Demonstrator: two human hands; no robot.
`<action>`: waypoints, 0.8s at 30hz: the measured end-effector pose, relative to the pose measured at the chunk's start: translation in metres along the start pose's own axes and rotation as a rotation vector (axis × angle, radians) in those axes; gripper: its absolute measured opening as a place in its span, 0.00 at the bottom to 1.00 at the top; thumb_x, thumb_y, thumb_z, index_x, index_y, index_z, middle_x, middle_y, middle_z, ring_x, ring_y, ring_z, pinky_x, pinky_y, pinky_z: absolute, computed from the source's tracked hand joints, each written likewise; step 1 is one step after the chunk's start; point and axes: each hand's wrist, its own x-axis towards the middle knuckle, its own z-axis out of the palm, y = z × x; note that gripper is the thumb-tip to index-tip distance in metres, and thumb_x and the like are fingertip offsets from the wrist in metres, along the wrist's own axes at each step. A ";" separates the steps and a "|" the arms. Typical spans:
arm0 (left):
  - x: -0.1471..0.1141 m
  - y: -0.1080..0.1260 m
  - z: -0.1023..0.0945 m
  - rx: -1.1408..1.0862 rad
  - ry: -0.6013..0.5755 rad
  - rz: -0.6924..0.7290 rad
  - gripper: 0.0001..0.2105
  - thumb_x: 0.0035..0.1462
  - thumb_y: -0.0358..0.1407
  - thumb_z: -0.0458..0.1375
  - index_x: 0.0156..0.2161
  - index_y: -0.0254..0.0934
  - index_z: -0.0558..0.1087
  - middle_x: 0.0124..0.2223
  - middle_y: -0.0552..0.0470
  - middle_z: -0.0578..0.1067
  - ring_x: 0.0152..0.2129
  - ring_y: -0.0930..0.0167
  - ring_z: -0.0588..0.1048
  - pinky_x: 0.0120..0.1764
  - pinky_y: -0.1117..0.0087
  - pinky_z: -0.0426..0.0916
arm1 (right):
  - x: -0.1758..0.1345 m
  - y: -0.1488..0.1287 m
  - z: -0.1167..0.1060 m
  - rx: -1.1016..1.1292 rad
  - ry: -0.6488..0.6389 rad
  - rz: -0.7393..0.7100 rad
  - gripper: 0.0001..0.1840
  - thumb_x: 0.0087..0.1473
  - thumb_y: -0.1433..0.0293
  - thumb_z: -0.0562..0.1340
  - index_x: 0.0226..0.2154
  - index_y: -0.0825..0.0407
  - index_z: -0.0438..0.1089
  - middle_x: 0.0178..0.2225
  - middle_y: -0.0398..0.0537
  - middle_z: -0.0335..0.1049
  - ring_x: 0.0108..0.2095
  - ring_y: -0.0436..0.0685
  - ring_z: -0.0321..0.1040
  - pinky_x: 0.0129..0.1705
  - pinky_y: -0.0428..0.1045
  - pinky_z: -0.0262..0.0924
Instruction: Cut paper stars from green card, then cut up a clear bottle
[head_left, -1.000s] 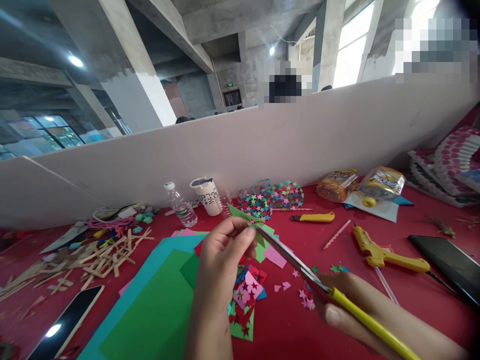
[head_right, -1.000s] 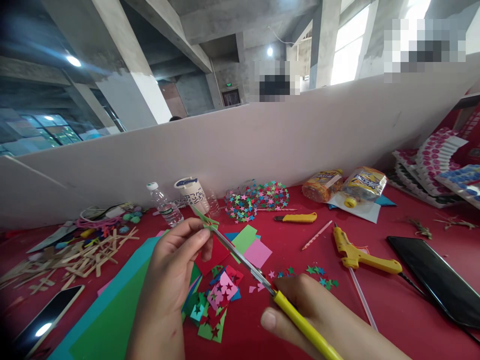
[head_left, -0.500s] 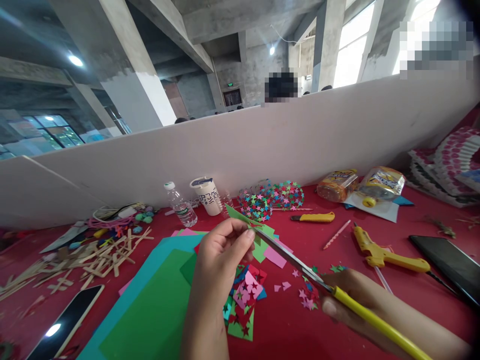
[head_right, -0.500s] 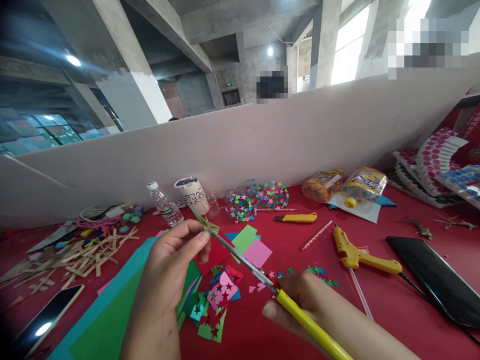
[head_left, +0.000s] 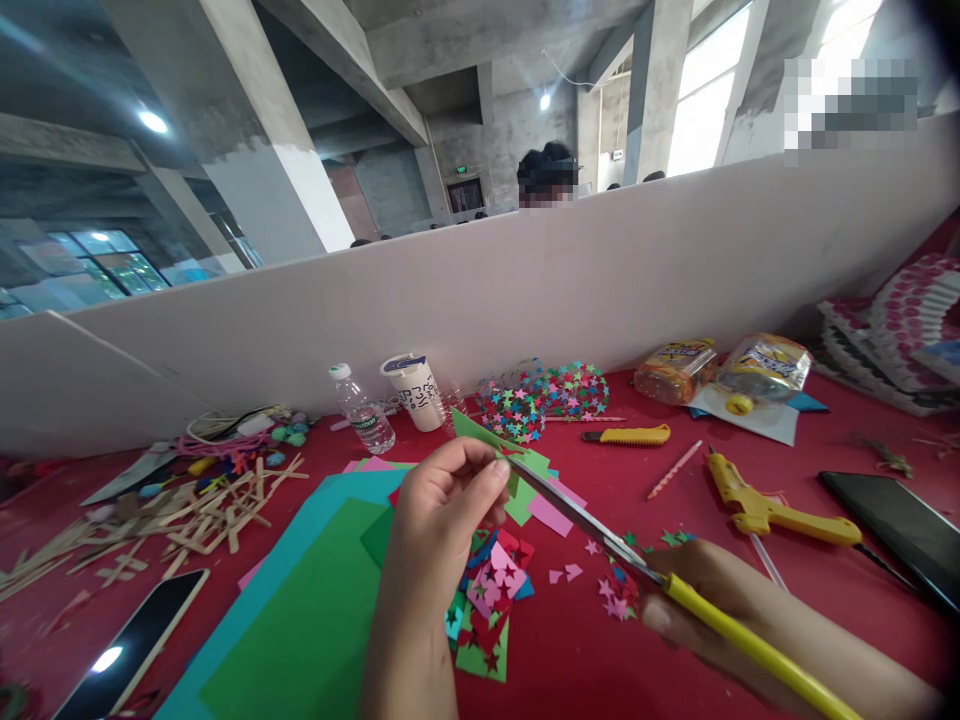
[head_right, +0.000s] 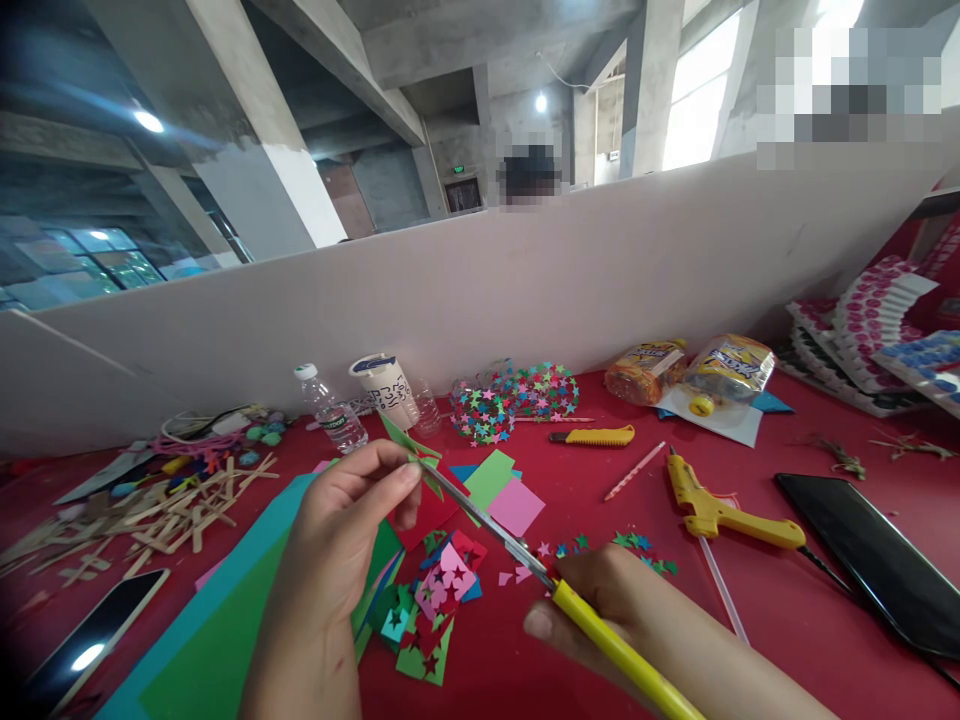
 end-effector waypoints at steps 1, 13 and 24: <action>0.000 0.000 0.001 -0.009 0.004 -0.004 0.07 0.50 0.37 0.61 0.25 0.37 0.71 0.20 0.57 0.68 0.17 0.78 0.66 0.22 0.78 0.63 | 0.001 0.002 0.000 -0.009 -0.025 -0.009 0.35 0.48 0.35 0.47 0.20 0.50 0.48 0.21 0.37 0.42 0.23 0.50 0.41 0.24 0.46 0.39; 0.000 -0.001 0.002 0.003 0.066 0.070 0.05 0.50 0.34 0.59 0.25 0.38 0.71 0.20 0.58 0.66 0.19 0.76 0.64 0.25 0.75 0.60 | 0.003 0.013 -0.002 0.024 -0.053 -0.062 0.31 0.52 0.41 0.54 0.20 0.50 0.51 0.21 0.37 0.45 0.23 0.48 0.42 0.23 0.45 0.38; 0.000 -0.001 0.006 0.016 0.105 0.253 0.05 0.49 0.33 0.59 0.23 0.40 0.72 0.60 0.52 0.65 0.61 0.60 0.55 0.62 0.55 0.45 | -0.014 -0.009 -0.013 0.214 -0.144 0.172 0.38 0.41 0.31 0.51 0.25 0.51 0.59 0.18 0.35 0.51 0.17 0.45 0.47 0.18 0.42 0.44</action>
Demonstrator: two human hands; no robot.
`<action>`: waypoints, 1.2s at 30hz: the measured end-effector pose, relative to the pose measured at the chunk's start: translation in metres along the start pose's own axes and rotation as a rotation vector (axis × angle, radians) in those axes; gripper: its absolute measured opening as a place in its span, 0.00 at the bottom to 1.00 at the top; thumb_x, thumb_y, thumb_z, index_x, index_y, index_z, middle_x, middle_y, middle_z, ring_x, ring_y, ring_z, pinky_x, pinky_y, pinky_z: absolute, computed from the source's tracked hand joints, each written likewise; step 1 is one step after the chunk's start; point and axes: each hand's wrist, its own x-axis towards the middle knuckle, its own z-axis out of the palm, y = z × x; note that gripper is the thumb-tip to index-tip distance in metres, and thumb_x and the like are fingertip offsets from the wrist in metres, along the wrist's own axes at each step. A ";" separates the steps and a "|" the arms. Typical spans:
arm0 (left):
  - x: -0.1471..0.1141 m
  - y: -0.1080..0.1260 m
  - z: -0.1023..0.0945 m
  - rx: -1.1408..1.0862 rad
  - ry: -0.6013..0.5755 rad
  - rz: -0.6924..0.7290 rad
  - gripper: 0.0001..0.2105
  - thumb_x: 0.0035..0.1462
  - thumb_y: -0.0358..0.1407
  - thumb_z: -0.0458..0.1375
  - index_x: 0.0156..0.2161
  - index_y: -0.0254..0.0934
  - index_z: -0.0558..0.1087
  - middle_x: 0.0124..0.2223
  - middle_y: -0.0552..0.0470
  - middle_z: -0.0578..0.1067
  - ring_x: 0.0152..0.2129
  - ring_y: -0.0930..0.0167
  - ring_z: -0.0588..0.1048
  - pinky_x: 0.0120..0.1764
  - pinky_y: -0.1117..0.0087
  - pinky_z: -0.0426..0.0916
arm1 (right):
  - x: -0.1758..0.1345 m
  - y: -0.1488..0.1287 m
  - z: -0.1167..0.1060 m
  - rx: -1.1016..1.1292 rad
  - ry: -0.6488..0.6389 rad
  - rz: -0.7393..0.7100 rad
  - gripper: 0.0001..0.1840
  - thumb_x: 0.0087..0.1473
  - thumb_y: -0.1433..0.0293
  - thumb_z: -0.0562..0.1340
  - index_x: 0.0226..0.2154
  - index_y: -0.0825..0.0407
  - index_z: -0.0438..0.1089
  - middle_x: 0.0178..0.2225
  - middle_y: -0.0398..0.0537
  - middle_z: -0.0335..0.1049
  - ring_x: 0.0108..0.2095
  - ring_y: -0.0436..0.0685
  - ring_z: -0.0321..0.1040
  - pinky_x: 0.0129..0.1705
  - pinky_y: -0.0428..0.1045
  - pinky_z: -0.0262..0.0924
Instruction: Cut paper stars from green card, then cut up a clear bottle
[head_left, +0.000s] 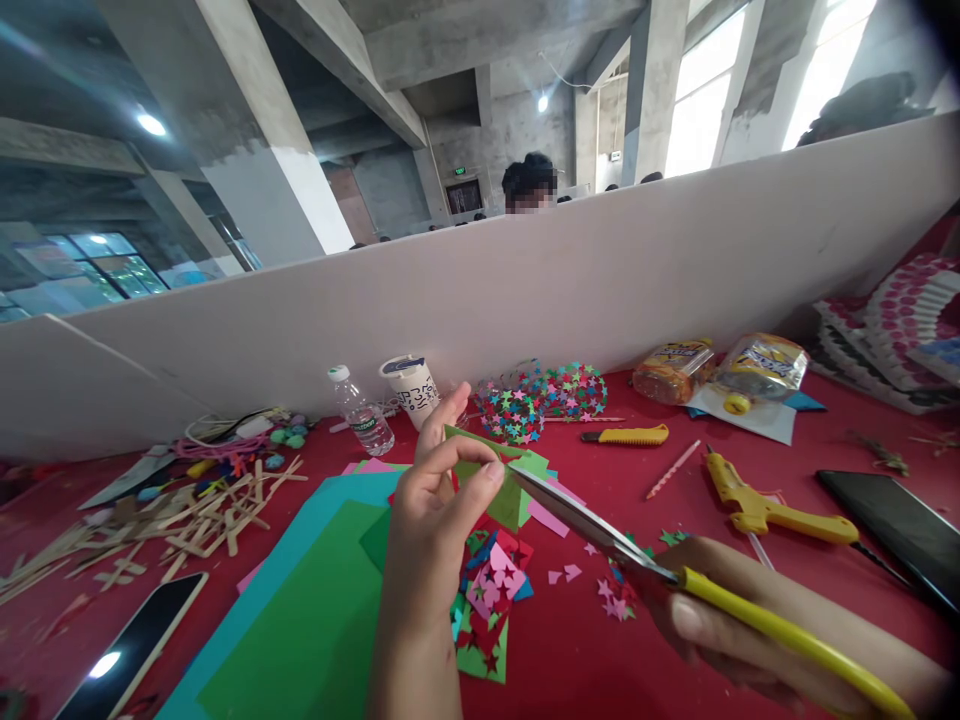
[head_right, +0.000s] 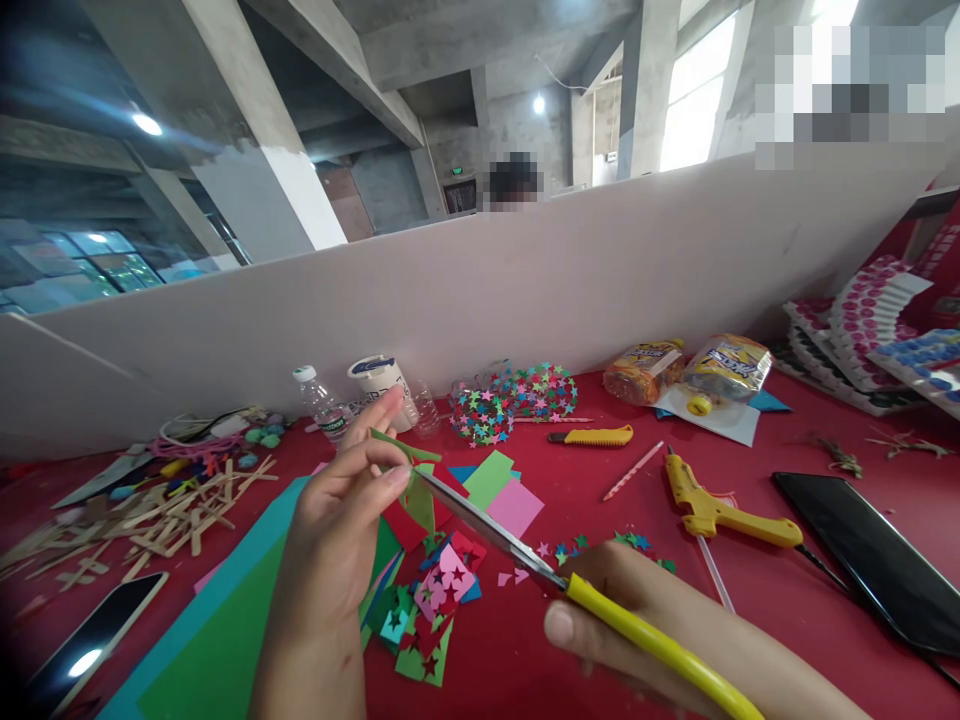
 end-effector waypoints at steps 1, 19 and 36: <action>0.000 0.000 0.000 -0.007 -0.004 0.000 0.05 0.49 0.33 0.59 0.23 0.40 0.72 0.59 0.51 0.67 0.61 0.60 0.56 0.62 0.54 0.45 | 0.000 0.001 0.000 0.017 -0.008 -0.002 0.38 0.40 0.31 0.51 0.25 0.51 0.59 0.18 0.35 0.51 0.17 0.45 0.47 0.19 0.42 0.44; 0.000 -0.005 0.011 -0.104 0.089 -0.116 0.03 0.46 0.33 0.62 0.25 0.38 0.73 0.52 0.48 0.72 0.55 0.61 0.65 0.56 0.59 0.59 | 0.006 0.007 0.008 0.021 0.050 -0.111 0.35 0.48 0.35 0.49 0.27 0.51 0.57 0.19 0.36 0.52 0.18 0.46 0.49 0.20 0.43 0.45; 0.000 -0.010 0.016 -0.075 0.074 -0.102 0.06 0.48 0.35 0.63 0.25 0.38 0.71 0.48 0.50 0.71 0.51 0.64 0.67 0.52 0.62 0.59 | 0.010 -0.002 0.026 0.105 0.138 0.018 0.41 0.39 0.29 0.46 0.25 0.51 0.60 0.16 0.34 0.51 0.15 0.44 0.44 0.17 0.42 0.42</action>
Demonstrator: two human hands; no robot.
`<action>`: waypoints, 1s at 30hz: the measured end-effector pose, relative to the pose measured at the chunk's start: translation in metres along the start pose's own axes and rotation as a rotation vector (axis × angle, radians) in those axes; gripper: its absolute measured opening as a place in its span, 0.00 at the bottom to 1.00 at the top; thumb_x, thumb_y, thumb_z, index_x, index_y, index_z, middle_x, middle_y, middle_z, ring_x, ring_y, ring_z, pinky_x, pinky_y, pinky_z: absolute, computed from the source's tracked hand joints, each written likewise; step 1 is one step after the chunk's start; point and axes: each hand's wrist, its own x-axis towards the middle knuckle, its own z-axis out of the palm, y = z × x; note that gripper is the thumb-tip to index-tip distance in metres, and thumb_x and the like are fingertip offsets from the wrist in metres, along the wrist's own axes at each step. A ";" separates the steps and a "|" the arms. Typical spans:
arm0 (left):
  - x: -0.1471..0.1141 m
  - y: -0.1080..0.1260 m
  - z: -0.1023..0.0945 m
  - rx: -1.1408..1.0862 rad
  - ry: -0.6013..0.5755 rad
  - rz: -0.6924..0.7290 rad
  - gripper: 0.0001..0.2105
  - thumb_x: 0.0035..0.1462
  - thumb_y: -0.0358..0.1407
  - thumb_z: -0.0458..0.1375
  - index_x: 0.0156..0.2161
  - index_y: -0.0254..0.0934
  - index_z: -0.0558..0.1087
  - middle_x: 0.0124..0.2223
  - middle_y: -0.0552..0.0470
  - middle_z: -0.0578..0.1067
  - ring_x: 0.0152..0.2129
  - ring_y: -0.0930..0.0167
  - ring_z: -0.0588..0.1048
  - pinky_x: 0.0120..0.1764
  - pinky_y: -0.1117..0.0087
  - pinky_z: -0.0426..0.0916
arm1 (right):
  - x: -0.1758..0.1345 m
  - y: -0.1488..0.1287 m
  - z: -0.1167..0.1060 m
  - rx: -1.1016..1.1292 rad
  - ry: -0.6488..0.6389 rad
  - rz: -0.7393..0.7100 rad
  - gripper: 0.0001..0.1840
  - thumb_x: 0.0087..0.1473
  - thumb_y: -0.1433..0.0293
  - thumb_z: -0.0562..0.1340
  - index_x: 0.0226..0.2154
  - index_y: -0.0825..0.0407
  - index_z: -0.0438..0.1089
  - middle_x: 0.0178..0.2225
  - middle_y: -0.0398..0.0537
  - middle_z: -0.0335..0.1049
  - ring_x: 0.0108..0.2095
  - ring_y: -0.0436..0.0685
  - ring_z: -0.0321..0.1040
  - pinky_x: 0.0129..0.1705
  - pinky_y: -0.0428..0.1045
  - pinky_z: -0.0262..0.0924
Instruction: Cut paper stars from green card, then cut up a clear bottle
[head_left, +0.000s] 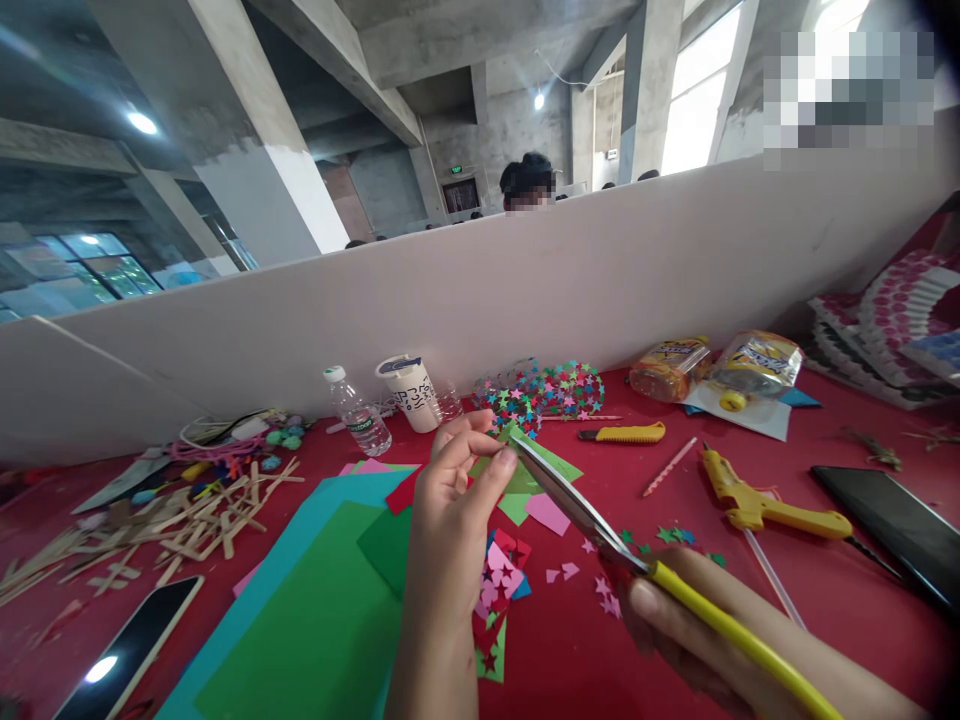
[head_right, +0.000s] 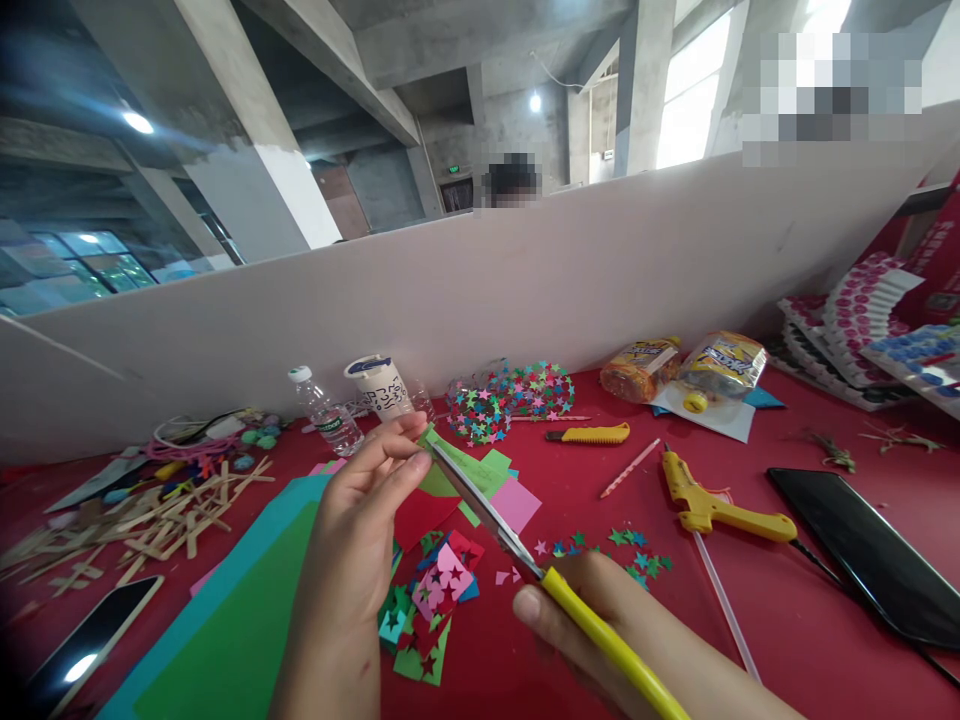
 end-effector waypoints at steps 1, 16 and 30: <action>0.000 0.001 0.000 0.001 -0.016 -0.010 0.06 0.49 0.35 0.62 0.25 0.39 0.71 0.45 0.50 0.71 0.48 0.65 0.68 0.50 0.64 0.60 | 0.000 -0.002 0.001 -0.008 0.000 -0.009 0.40 0.39 0.29 0.46 0.24 0.51 0.58 0.17 0.34 0.51 0.15 0.43 0.44 0.17 0.42 0.43; -0.001 0.006 -0.008 0.106 -0.141 0.029 0.06 0.52 0.32 0.59 0.26 0.39 0.69 0.31 0.57 0.66 0.31 0.74 0.64 0.36 0.75 0.58 | -0.001 0.007 0.000 -0.041 0.042 -0.112 0.37 0.45 0.33 0.47 0.27 0.51 0.61 0.17 0.36 0.55 0.15 0.45 0.46 0.18 0.43 0.47; -0.002 0.002 0.001 0.022 -0.171 -0.121 0.05 0.51 0.36 0.62 0.28 0.39 0.71 0.28 0.57 0.66 0.28 0.75 0.63 0.33 0.75 0.57 | 0.013 0.002 -0.007 0.010 0.159 -0.157 0.24 0.48 0.47 0.56 0.20 0.49 0.55 0.12 0.33 0.50 0.12 0.45 0.47 0.15 0.43 0.43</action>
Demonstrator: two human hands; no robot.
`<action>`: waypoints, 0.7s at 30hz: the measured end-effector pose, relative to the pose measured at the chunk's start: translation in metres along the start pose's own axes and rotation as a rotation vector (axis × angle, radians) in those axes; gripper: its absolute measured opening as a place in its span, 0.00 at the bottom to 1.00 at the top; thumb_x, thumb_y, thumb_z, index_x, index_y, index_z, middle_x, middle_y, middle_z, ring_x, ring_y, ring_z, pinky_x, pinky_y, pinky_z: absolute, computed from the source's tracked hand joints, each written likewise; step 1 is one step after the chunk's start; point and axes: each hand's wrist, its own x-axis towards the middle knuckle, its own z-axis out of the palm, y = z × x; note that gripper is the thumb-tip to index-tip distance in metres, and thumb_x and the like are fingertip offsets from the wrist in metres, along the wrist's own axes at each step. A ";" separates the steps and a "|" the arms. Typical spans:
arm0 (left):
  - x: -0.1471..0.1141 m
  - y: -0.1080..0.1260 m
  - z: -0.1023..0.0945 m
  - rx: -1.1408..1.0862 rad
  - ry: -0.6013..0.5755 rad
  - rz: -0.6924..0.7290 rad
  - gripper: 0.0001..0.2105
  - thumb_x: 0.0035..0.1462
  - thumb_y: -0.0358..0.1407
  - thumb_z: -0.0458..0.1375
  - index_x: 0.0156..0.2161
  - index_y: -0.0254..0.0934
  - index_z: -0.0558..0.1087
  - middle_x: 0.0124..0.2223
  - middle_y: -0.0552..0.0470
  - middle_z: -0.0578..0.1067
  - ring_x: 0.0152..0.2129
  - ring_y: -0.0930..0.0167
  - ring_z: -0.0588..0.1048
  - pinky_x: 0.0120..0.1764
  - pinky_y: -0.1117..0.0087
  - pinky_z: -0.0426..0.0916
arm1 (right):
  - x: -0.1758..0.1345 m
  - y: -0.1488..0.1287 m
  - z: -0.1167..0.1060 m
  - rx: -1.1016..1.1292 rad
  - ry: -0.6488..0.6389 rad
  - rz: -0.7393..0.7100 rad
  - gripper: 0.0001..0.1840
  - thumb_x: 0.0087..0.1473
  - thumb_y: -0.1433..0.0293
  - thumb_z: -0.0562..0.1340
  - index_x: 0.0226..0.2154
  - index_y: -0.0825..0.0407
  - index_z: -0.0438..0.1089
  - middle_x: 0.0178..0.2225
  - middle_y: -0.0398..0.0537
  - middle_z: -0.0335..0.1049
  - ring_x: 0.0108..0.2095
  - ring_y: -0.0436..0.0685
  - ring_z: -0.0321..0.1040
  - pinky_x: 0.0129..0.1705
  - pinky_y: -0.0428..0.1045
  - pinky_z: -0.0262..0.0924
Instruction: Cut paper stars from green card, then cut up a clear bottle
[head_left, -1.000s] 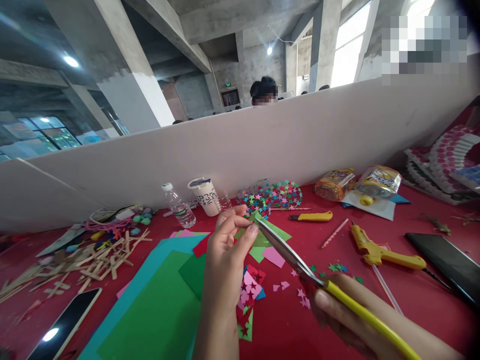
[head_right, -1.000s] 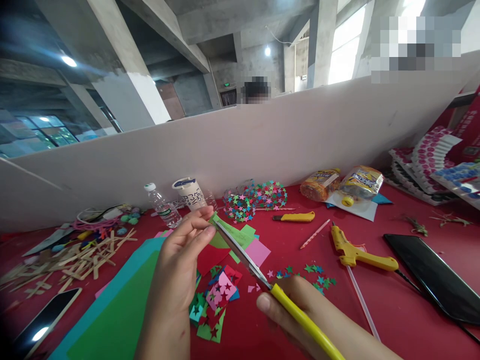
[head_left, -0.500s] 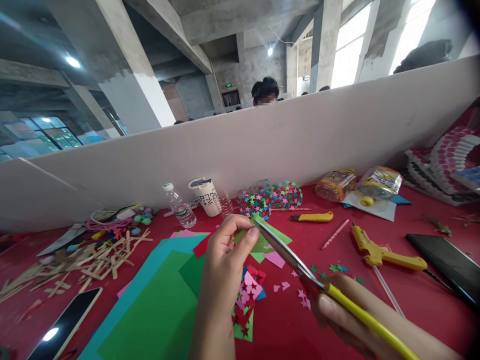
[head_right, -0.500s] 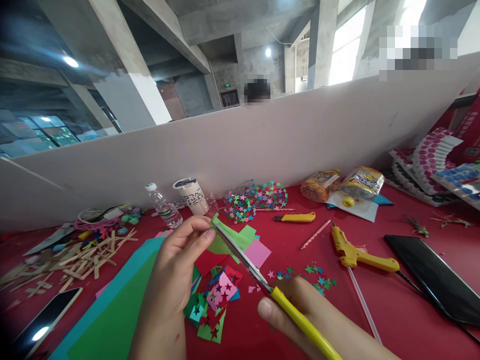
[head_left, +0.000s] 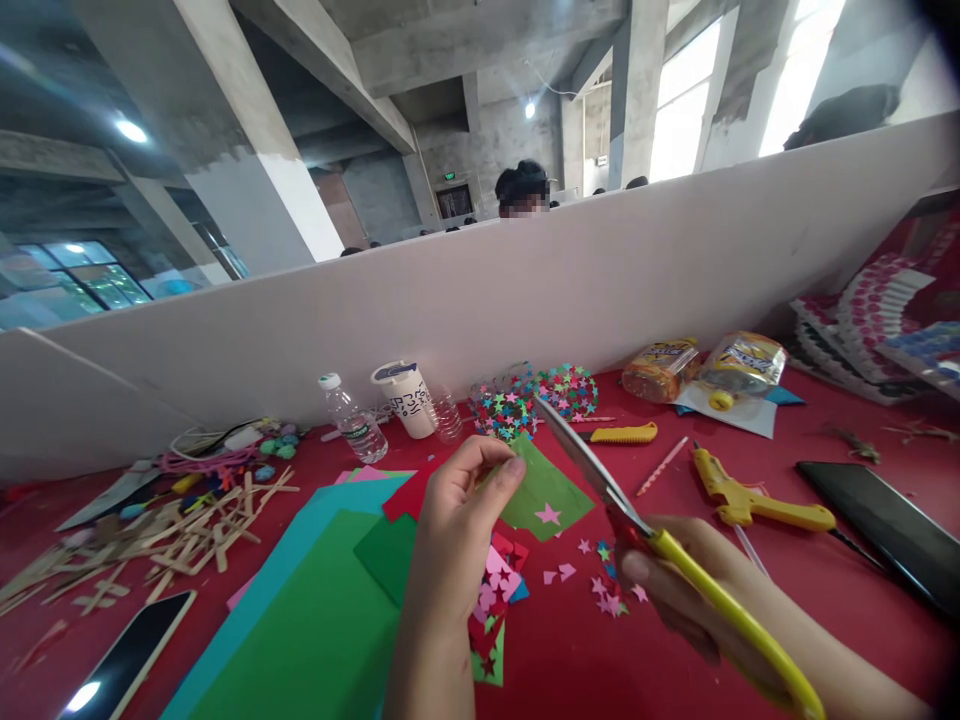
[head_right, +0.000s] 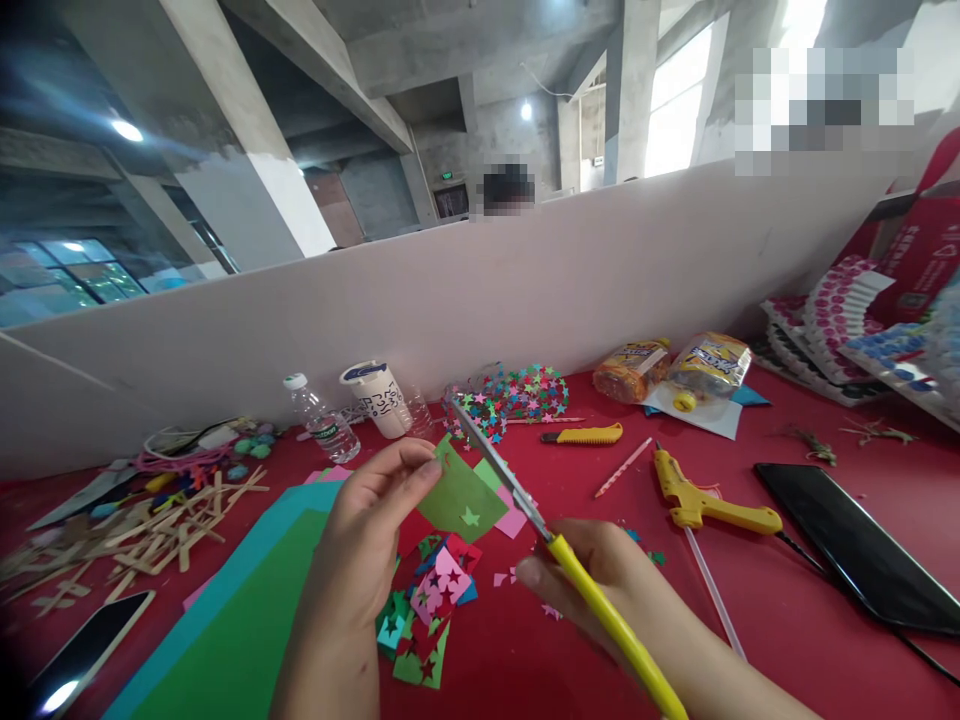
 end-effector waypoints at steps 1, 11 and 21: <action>-0.001 0.000 0.002 0.006 -0.023 -0.011 0.05 0.51 0.36 0.61 0.28 0.39 0.72 0.28 0.57 0.66 0.28 0.74 0.63 0.33 0.75 0.57 | 0.002 -0.001 -0.002 0.007 0.024 -0.009 0.22 0.48 0.50 0.58 0.20 0.49 0.55 0.12 0.33 0.51 0.12 0.45 0.49 0.16 0.42 0.45; -0.004 -0.009 0.028 0.131 -0.241 0.010 0.06 0.56 0.37 0.57 0.30 0.39 0.69 0.42 0.51 0.69 0.43 0.68 0.68 0.46 0.72 0.60 | 0.008 0.012 -0.023 0.225 0.262 -0.135 0.23 0.50 0.60 0.58 0.11 0.48 0.52 0.08 0.35 0.52 0.10 0.46 0.52 0.16 0.45 0.49; 0.004 -0.064 0.051 0.607 -0.552 -0.021 0.05 0.54 0.36 0.54 0.31 0.40 0.72 0.36 0.50 0.72 0.36 0.66 0.71 0.41 0.68 0.62 | 0.026 0.111 -0.064 0.360 0.601 0.016 0.26 0.57 0.64 0.58 0.12 0.49 0.52 0.07 0.31 0.49 0.09 0.44 0.50 0.13 0.43 0.46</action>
